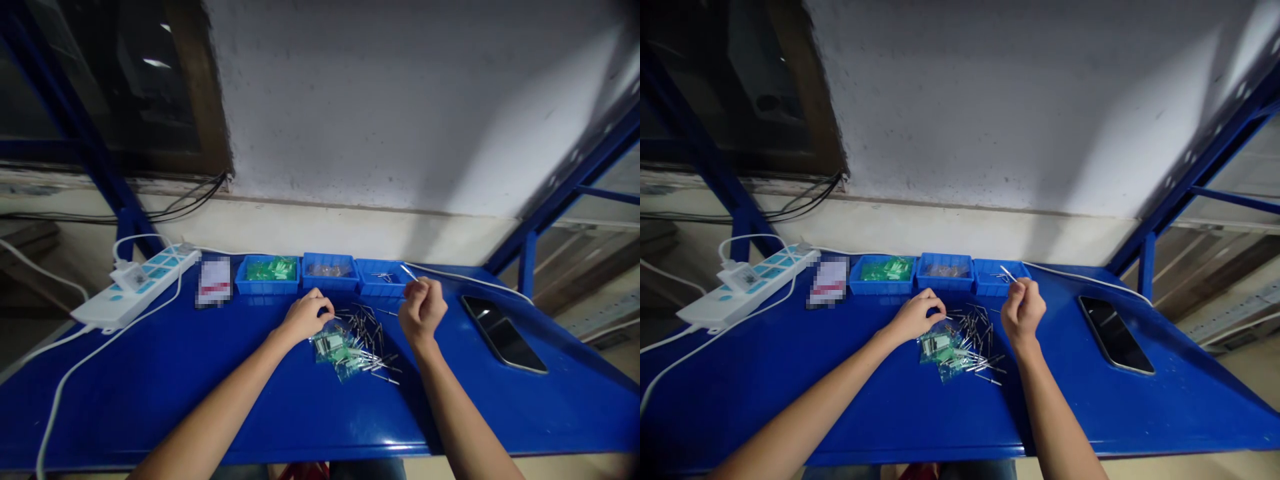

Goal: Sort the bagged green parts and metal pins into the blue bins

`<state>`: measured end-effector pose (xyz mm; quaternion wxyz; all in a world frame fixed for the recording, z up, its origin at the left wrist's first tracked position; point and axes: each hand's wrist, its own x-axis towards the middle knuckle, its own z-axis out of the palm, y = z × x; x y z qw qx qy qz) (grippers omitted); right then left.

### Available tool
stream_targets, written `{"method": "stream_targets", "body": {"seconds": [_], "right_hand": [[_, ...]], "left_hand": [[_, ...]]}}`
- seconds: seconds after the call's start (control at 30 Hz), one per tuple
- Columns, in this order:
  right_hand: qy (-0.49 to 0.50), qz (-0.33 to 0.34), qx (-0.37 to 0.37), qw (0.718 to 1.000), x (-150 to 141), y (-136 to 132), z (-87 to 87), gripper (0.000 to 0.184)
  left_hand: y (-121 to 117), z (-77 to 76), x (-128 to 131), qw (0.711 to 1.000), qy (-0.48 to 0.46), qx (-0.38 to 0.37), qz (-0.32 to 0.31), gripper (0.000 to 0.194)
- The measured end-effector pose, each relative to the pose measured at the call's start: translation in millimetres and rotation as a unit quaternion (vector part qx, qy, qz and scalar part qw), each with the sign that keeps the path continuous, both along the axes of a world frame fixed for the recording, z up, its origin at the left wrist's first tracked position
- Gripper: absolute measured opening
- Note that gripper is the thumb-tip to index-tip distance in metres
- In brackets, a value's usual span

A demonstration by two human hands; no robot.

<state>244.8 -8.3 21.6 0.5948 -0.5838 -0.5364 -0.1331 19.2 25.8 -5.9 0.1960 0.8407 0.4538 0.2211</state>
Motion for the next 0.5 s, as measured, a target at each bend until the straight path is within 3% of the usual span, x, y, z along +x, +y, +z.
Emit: {"method": "stream_targets", "body": {"seconds": [0.1,0.2,0.3,0.5], "right_hand": [[-0.018,-0.066,-0.048,0.997,13,6,1.0,0.033],[-0.089,-0.044,-0.171,0.98,13,13,0.5,0.034],[-0.138,0.025,-0.243,0.96,-2,13,-2.8,0.034],[-0.19,0.227,-0.281,0.913,-43,5,-10.5,0.023]], "left_hand": [[0,-1.1,1,1.0,0.01,0.004,0.014,0.014],[0,-1.4,2,1.0,0.006,0.009,0.013,0.013],[-1,-0.1,3,1.0,0.007,0.005,0.014,0.009],[-3,-1.5,6,0.999,0.017,0.017,0.038,0.014]]}}
